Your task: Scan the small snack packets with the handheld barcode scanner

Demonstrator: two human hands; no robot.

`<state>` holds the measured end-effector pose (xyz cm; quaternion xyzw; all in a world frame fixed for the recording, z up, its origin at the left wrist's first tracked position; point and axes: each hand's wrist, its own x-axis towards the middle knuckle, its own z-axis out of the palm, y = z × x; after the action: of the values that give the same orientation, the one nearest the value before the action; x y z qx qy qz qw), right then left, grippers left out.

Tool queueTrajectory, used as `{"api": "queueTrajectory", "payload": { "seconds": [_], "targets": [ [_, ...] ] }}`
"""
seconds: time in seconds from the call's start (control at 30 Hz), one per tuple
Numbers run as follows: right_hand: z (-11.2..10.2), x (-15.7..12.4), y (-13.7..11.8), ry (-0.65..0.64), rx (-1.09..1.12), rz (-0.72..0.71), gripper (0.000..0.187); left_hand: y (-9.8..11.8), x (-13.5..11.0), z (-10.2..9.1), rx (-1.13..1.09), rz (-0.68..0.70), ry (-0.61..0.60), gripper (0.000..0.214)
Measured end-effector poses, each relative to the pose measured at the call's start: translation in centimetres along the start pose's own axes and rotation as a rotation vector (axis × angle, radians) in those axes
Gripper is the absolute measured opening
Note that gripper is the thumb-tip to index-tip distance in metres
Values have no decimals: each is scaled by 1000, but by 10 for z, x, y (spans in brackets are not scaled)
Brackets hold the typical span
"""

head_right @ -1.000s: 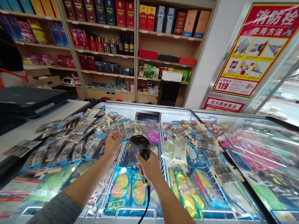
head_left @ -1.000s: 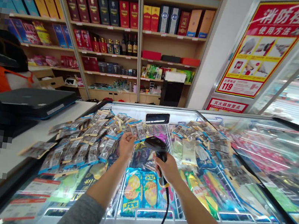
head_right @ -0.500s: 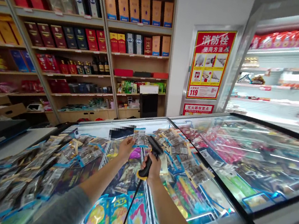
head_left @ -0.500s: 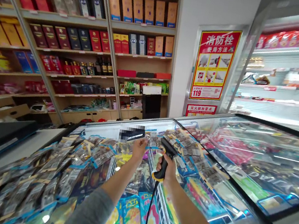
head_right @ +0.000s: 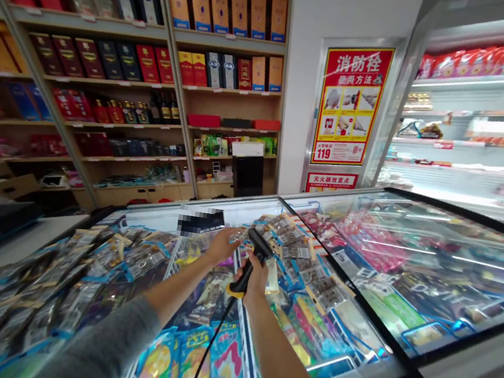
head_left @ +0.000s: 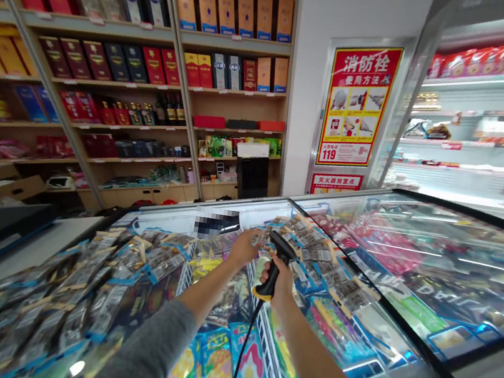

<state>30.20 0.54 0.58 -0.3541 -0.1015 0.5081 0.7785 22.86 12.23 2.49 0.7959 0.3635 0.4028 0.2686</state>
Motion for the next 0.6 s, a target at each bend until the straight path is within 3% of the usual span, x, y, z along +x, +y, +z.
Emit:
{"api": "queueTrajectory", "payload": {
  "seconds": [0.1,0.23,0.47,0.6],
  "targets": [
    [-4,-7,1,-80,-62,-13,41,1,-26,-52,-28,18,40,29],
    [6,-24,18,-112,-110,-45,44,-9,-78,-143,20,-5,123,25],
    [87,-94,99,-377,-206,99,42,-43,-173,-291,114,-322,385,24],
    [131,-135,148,-583,-297,177,40,-65,-224,-363,446,-571,435,16]
  ]
}}
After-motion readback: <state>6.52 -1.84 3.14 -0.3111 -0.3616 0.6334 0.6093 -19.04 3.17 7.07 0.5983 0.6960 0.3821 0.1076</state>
